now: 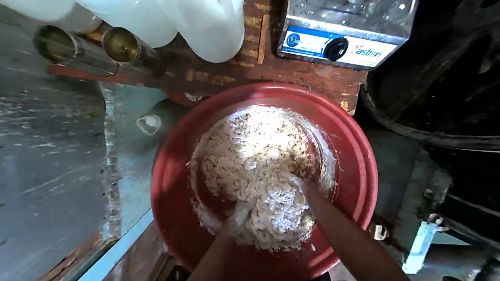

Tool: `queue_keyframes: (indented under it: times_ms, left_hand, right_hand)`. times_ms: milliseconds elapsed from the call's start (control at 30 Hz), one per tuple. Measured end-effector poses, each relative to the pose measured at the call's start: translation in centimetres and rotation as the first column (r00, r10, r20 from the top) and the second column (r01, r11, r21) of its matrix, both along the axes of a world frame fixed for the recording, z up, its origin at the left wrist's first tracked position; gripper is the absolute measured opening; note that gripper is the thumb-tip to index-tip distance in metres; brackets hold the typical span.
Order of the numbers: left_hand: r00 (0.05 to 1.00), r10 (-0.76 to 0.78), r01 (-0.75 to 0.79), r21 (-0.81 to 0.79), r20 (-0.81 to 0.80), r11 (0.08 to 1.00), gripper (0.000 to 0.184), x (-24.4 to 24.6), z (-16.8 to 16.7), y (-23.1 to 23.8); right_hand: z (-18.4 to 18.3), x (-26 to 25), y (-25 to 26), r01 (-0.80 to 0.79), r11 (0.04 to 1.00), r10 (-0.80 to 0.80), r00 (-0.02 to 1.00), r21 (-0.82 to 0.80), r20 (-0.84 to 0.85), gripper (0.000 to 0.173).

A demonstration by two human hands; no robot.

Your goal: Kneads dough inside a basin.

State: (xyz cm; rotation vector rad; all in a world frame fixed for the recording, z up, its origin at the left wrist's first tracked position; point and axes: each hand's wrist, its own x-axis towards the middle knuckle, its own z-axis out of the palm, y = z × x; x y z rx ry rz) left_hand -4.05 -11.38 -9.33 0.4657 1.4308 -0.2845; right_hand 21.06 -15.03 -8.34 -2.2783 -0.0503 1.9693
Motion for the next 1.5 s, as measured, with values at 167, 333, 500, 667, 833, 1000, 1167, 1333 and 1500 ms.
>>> queue_keyframes:
  times_ms: [167, 333, 500, 667, 833, 1000, 1167, 1333, 1500]
  left_hand:
    - [0.928, -0.321, 0.351, 0.153, -0.191, 0.924, 0.063, 0.8, 3.9, 1.8]
    - [0.900, -0.417, 0.426, 0.454, -0.127, 0.783, 0.049, -0.2, 8.9, 7.9]
    - [0.827, -0.322, 0.561, 0.642, -0.460, 0.522, 0.098, -2.7, 3.3, 13.2]
    - [0.874, -0.332, 0.477, 0.495, -0.355, 0.726, 0.083, -8.3, 0.4, 2.7]
    - [0.928, -0.245, 0.318, 0.254, -0.281, 0.914, 0.090, -5.4, -0.6, -5.2]
    - [0.988, 0.139, -0.127, 0.157, -0.067, 0.979, 0.058, -3.6, -2.0, -7.3]
    - [0.976, 0.209, -0.208, 0.030, -0.065, 0.978, 0.058, -1.0, -1.3, -6.6]
    - [0.964, 0.262, -0.247, 0.200, -0.054, 0.948, 0.068, -0.5, 4.3, -3.7]
    - [0.970, -0.241, 0.227, 0.492, -0.036, 0.841, 0.052, -1.8, 9.5, 4.4]
  right_hand:
    - [2.7, -0.2, 1.9, -0.373, 0.917, 0.383, 0.923, 0.142, -0.047, 0.049]
    - [5.5, 2.0, 7.0, -0.259, 0.908, 0.259, 0.965, 0.328, 0.046, 0.054]
    - [3.6, 6.5, 11.4, -0.618, 0.745, 0.518, 0.773, 0.250, 0.366, 0.050]
    - [-0.8, 8.6, 1.0, -0.702, 0.712, 0.683, 0.697, 0.017, 0.217, 0.059]
    - [-3.0, 5.2, -4.6, -0.365, 0.925, 0.369, 0.929, 0.104, -0.020, 0.050]
    - [-4.4, 1.7, -7.1, 0.405, 0.911, -0.356, 0.872, 0.085, -0.335, 0.039]
    - [-5.7, -4.9, -7.9, 0.528, 0.849, -0.498, 0.819, 0.034, -0.283, 0.052]
    - [0.6, -6.8, -5.3, 0.459, 0.874, -0.425, 0.881, 0.158, -0.209, 0.034]
    - [5.6, -2.1, 1.6, -0.122, 0.911, 0.108, 0.993, 0.394, 0.056, 0.048]
